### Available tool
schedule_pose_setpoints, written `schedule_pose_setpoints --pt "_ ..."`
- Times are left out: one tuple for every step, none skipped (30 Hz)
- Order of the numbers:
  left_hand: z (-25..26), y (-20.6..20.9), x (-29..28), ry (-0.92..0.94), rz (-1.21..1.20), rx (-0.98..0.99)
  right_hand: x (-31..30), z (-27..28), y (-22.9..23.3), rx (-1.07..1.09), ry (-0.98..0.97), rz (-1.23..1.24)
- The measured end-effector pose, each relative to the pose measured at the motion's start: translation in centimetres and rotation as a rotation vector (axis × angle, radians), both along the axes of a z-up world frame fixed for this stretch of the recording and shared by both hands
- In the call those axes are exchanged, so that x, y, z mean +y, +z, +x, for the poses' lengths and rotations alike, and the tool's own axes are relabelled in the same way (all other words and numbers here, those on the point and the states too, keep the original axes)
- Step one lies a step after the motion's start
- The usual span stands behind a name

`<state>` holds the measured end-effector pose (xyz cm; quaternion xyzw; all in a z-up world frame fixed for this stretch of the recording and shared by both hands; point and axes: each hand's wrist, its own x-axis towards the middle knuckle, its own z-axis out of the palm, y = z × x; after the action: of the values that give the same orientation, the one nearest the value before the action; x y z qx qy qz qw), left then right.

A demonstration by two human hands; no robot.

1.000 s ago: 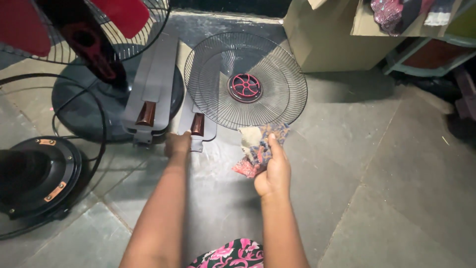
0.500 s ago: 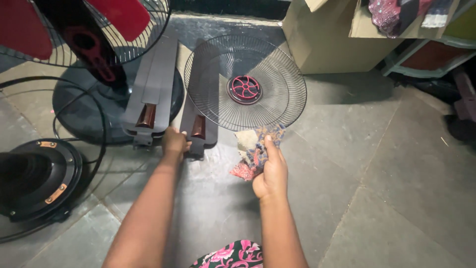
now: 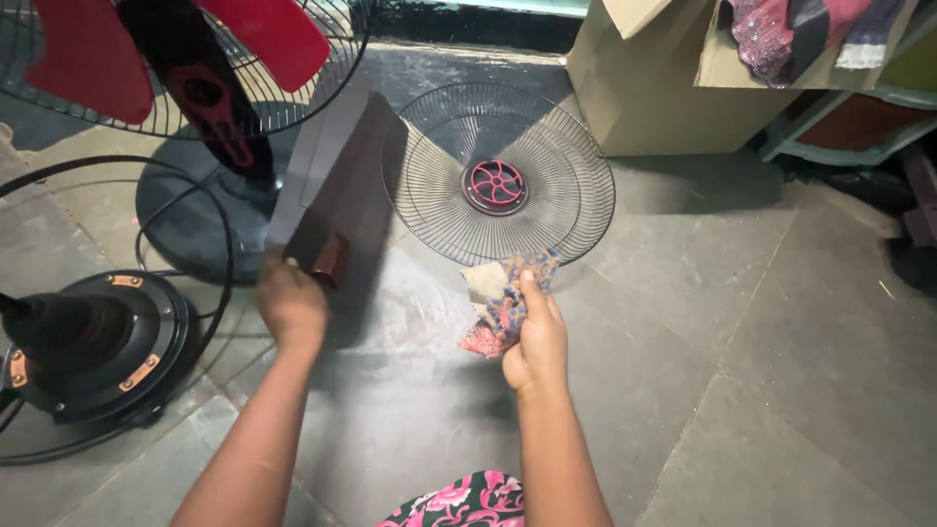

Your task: The person sits on the floor and wipes the motor housing, power cord, and front grill of a disassembled electric fan using a cloth. The person handles each part individually and wipes them thoroughly.

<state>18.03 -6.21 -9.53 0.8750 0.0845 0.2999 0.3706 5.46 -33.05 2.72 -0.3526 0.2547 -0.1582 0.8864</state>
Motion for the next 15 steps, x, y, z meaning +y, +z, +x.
schedule_pose_setpoints --pt "0.7 -0.3 0.7 0.029 -0.026 0.016 0.0 0.0 0.0 0.007 0.006 -0.005" --pt "1.3 -0.8 1.3 0.058 -0.053 0.032 0.1 -0.1 -0.1 0.014 0.011 -0.011" --pt "1.9 -1.3 1.8 0.041 -0.115 -0.004 0.1 0.0 0.0 0.013 0.016 -0.015" --pt "2.4 -1.8 2.2 0.025 -0.178 -0.040 0.2 0.0 0.0 0.012 0.021 -0.020" --pt "2.9 -2.2 2.5 0.007 -0.240 -0.074 0.3 0.1 0.0 0.013 0.025 -0.024" --pt "3.5 -2.6 2.9 0.009 -0.325 -0.059 0.3 0.2 0.1 0.009 0.034 -0.029" --pt "3.9 -3.0 3.1 0.011 -0.410 -0.040 0.3 0.1 0.0 0.009 0.042 -0.033" --pt "4.3 -3.4 3.2 0.013 -0.495 -0.020 0.3 0.1 0.0 0.010 0.050 -0.038" --pt "4.8 -3.7 3.2 0.021 -0.632 0.028 0.3 0.1 0.0 0.013 0.052 -0.042" --pt "5.4 -3.8 3.3 0.030 -0.769 0.076 0.3 0.1 -0.1 0.016 0.054 -0.047" --pt "5.7 -4.0 3.4 0.040 -0.905 0.125 0.3 0.0 -0.1 0.020 0.056 -0.050" --pt "5.8 -4.3 3.3 0.056 -0.862 0.133 0.3 0.0 -0.1 0.019 0.056 -0.049" --pt "6.0 -4.4 3.1 0.071 -0.820 0.138 0.4 0.1 -0.2 0.015 0.055 -0.048" --pt "6.2 -4.6 3.0 0.085 -0.777 0.143 0.4 0.2 -0.2 0.012 0.055 -0.048" --pt "6.3 -4.7 3.0 0.121 -0.753 0.176 0.4 0.2 -0.2 0.012 0.055 -0.049"
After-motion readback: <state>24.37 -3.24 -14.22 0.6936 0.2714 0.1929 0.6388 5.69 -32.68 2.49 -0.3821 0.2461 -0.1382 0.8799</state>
